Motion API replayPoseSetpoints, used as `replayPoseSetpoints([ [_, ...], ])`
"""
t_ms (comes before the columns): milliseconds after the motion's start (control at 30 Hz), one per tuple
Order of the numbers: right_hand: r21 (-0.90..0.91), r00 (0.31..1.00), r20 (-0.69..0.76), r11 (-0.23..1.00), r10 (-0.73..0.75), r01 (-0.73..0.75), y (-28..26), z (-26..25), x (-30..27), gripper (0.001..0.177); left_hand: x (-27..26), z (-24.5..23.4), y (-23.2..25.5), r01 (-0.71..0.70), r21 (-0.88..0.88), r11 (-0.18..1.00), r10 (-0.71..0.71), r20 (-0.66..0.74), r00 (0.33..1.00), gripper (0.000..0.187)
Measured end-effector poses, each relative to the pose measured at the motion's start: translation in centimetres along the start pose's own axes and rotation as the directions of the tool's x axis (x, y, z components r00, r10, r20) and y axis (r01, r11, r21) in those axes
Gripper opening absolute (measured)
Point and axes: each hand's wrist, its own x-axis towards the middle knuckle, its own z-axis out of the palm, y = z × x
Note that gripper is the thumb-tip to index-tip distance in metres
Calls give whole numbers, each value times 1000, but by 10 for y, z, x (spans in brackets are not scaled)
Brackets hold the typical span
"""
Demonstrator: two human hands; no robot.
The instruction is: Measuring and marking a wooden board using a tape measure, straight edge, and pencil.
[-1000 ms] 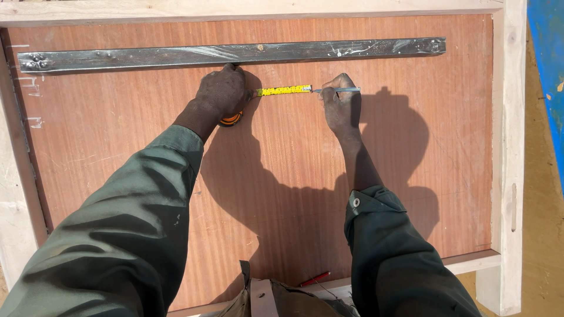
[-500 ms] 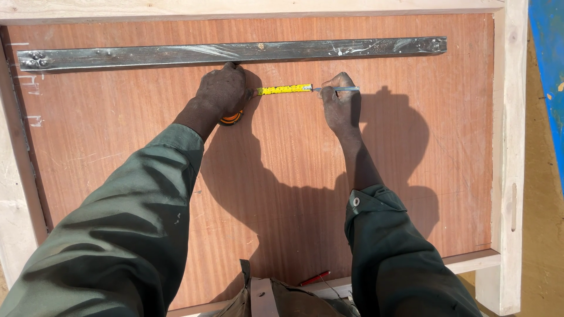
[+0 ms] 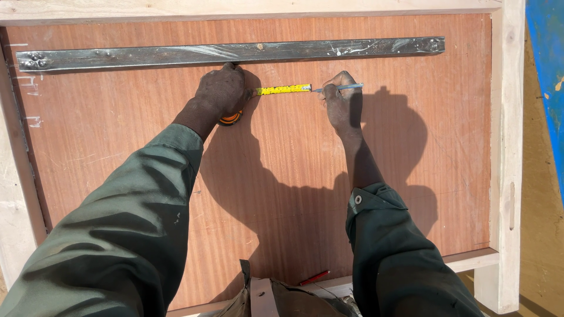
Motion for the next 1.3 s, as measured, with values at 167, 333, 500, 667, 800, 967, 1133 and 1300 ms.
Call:
replayPoseSetpoints([
  [167, 180, 997, -80, 984, 18, -3, -17, 4, -17, 2, 4, 6, -3, -1, -6, 1000, 1, -3, 1000, 42],
  [333, 202, 995, 22, 975, -95, 89, -28, 27, -33, 3, 7, 13, -7, -21, -4, 1000, 21, -22, 1000, 43],
  [500, 104, 969, 91, 970, -231, 221, -42, 45, -38, 6, 10, 16, -8, -16, 4, 1000, 16, -33, 999, 42],
  [667, -13, 963, 145, 973, -227, 232, -30, 47, -31, 5, 8, 12, -6, -18, -13, 1000, 18, -33, 999, 43],
  [800, -69, 962, 148, 968, -229, 241, -28, 47, -31, 5, 8, 12, -8, -20, -26, 999, 19, -19, 1000, 42],
  [967, -63, 967, 144, 973, -212, 223, -28, 49, -31, 5, 10, 16, -9, -18, -22, 1000, 17, -41, 999, 44],
  [1133, -108, 978, 108, 976, -180, 191, -21, 53, -26, 5, -1, 3, -5, -34, -24, 999, 34, -14, 999, 43],
  [1300, 56, 981, 73, 983, -178, 174, -6, 53, -18, 7, 7, 4, -2, -5, -21, 1000, 5, 12, 1000, 41],
])
